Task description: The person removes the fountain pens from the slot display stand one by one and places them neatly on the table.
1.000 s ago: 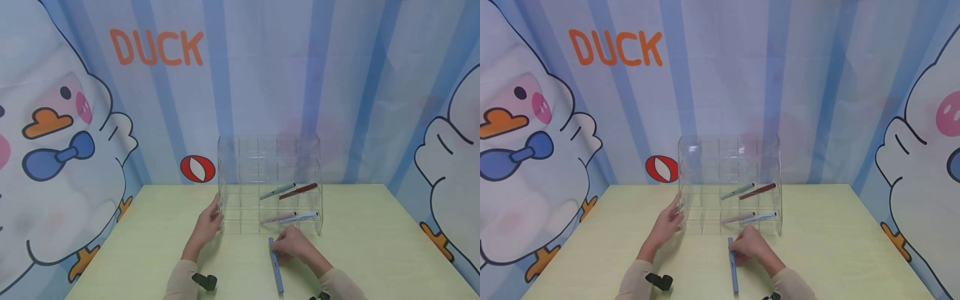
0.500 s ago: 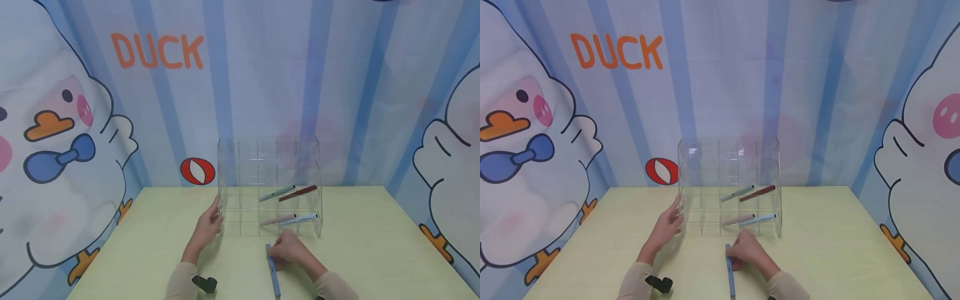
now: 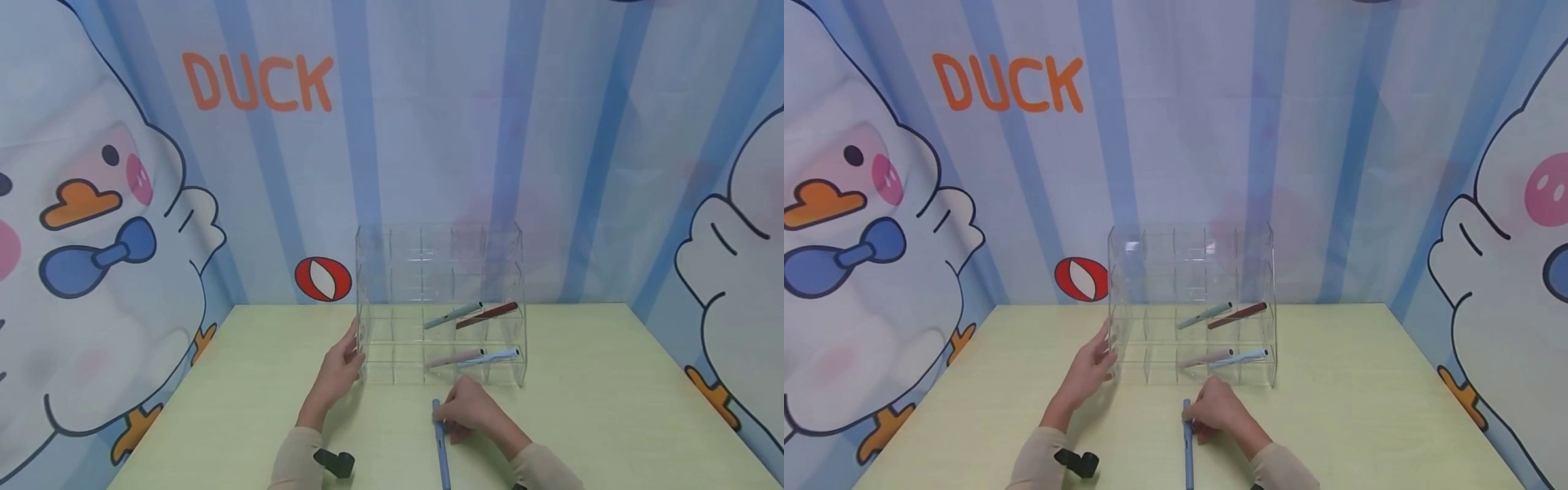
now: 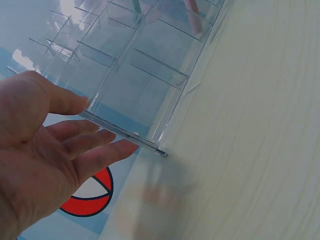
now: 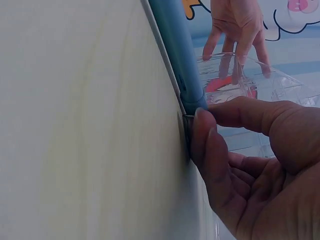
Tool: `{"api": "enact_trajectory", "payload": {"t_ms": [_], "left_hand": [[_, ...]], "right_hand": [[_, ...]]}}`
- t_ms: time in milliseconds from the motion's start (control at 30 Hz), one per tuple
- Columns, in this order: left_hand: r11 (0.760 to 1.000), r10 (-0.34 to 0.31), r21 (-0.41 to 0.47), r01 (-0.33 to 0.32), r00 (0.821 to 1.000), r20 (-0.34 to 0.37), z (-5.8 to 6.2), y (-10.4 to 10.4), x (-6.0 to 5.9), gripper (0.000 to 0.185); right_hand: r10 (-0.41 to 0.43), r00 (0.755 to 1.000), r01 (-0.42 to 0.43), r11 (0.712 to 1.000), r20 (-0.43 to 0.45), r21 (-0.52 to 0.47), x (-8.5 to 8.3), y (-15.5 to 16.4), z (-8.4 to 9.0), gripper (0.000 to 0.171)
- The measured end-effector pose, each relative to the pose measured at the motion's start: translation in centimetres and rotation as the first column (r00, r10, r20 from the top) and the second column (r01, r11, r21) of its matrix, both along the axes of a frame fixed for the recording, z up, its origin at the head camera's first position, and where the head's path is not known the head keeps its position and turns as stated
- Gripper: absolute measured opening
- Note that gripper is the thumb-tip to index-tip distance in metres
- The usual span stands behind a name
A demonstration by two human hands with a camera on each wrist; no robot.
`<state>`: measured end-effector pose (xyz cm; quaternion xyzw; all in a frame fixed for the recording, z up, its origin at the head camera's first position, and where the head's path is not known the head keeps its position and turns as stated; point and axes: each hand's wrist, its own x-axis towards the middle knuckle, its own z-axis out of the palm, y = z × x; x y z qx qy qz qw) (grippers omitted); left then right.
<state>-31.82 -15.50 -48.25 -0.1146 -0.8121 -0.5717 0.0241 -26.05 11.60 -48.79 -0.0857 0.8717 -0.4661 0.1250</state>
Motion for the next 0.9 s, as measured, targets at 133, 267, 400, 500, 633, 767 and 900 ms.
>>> {"api": "enact_trajectory", "payload": {"t_ms": [133, 267, 400, 500, 633, 767, 900], "left_hand": [[1.0, -0.001, -0.001, 0.001, 1.0, -0.007, 0.0, 0.0, 0.0, 0.073], [1.0, 0.004, -0.007, -0.004, 1.0, -0.007, 0.0, 0.0, -0.1, 0.073], [1.0, 0.011, -0.015, -0.011, 1.0, 0.002, -0.1, 0.0, -0.2, 0.073], [1.0, 0.012, -0.015, -0.012, 1.0, 0.004, -0.1, 0.1, -0.1, 0.073], [1.0, 0.009, -0.008, -0.009, 1.0, 0.007, -0.1, 0.1, 0.0, 0.073], [1.0, 0.002, 0.001, -0.002, 1.0, 0.003, -0.1, 0.0, 0.0, 0.073], [1.0, -0.003, 0.007, 0.003, 1.0, -0.006, -0.1, 0.0, 0.0, 0.073]], "right_hand": [[0.001, 1.0, -0.001, 1.0, 0.003, 0.002, 0.0, 0.0, 0.0, 0.016], [-0.001, 1.0, 0.001, 1.0, 0.001, 0.001, 0.1, 0.0, 0.2, 0.016], [-0.001, 1.0, 0.001, 1.0, 0.0, 0.0, 0.2, 0.0, 0.3, 0.016], [0.005, 1.0, -0.005, 1.0, -0.003, 0.0, 0.2, 0.0, 0.3, 0.016], [0.011, 1.0, -0.011, 1.0, 0.001, -0.001, 0.3, 0.1, 0.3, 0.017], [0.004, 1.0, -0.004, 1.0, 0.004, 0.021, 0.3, 0.4, 0.7, 0.02], [-0.014, 1.0, 0.014, 0.999, 0.007, 0.038, 0.4, 0.9, 1.6, 0.023]]}}
